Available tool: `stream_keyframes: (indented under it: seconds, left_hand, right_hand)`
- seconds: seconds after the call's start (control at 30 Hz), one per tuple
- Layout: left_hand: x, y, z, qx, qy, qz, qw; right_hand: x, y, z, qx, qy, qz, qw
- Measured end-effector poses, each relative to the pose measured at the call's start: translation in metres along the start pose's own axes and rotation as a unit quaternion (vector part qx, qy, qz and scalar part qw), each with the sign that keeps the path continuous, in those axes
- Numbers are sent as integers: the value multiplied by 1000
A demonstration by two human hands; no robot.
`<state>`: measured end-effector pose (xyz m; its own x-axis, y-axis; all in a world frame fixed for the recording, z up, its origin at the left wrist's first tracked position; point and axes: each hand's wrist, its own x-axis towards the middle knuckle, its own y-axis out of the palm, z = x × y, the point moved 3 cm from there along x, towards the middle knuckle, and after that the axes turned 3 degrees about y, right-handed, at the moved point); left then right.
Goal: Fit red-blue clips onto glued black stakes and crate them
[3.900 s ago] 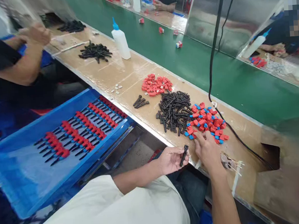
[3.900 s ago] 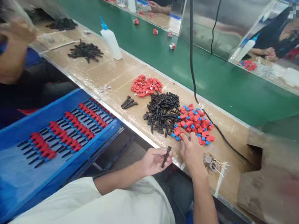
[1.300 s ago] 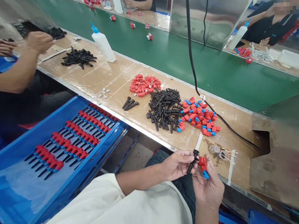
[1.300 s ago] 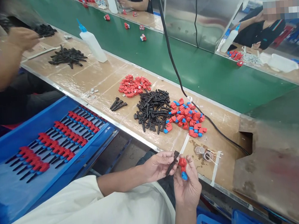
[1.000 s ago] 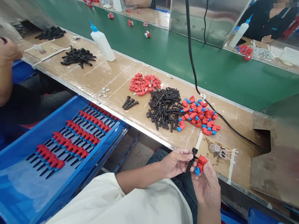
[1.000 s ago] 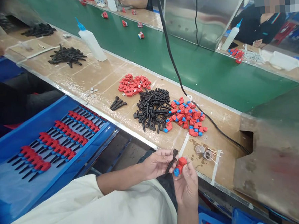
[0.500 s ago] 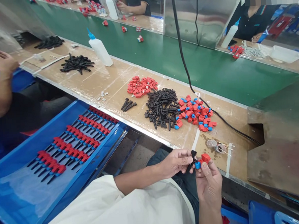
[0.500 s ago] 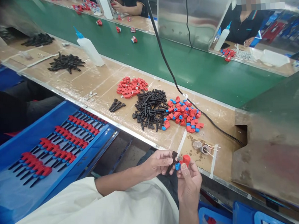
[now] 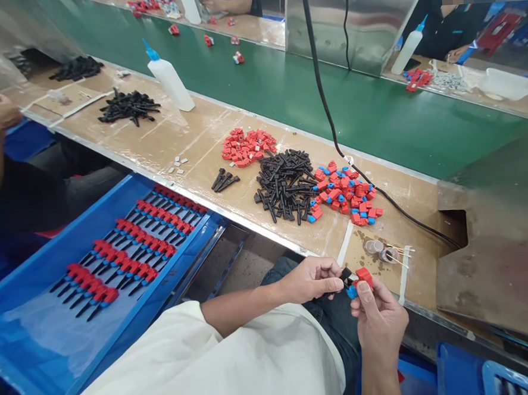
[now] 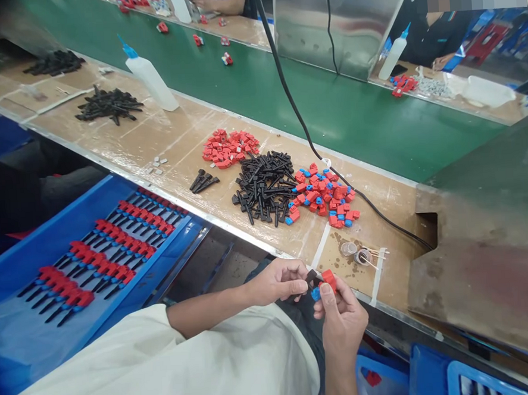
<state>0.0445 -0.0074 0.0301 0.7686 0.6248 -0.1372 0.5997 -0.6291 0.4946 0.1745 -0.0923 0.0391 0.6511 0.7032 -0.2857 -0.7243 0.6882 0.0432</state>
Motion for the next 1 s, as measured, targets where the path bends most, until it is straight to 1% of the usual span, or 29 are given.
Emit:
stream_keyframes:
  seconds: [0.1,0.17,0.23,0.33,0.5,0.57,0.67,0.73,0.8,0.83,0.87,0.9,0.97,1.0]
  left_hand:
    - [1,-5,0,33,14,6,999]
    - [3,-7,0,44,12,18,999]
    - [4,-8,2,45,3,29,999]
    - [5,-8,4,41,-4,37,998]
    - [5,-6,5,51,14,55,997]
    - [4,-5,5,67,22,67,995]
    - [5,-4,2,105,37,71,991]
    - [7,-6,-2,129,41,65,989]
    - [11,-8,-10,154,38,58,986]
    - [13,-9,-15,167,35,63,983]
    - [14,-9,-21,179,31,76,980]
    - [15,-8,-28,194,28,94,976]
    - [15,-4,-40,231,22,145,962]
    - [15,-2,-46,255,27,159,953]
  right_hand:
    - [-3,0,4,-77,-49,-17,996]
    - [-6,1,6,-107,-79,-23,991]
    - [-9,3,7,-121,-96,-13,988]
    - [-11,4,5,-120,-99,-8,988]
    - [-15,3,-9,-79,-82,-20,993]
    - [-17,4,-13,-74,-80,-25,994]
    - [-16,5,-15,-67,-82,-34,994]
    - [-11,3,-14,-55,-73,-11,996]
    - [-2,0,-6,-75,-71,50,993]
    - [2,-2,0,-109,-85,88,987]
    - [4,-5,9,-160,-115,121,973]
    - [5,-7,19,-219,-161,149,951]
    - [-2,-11,41,-320,-274,192,886]
    - [-7,-12,50,-351,-328,209,852]
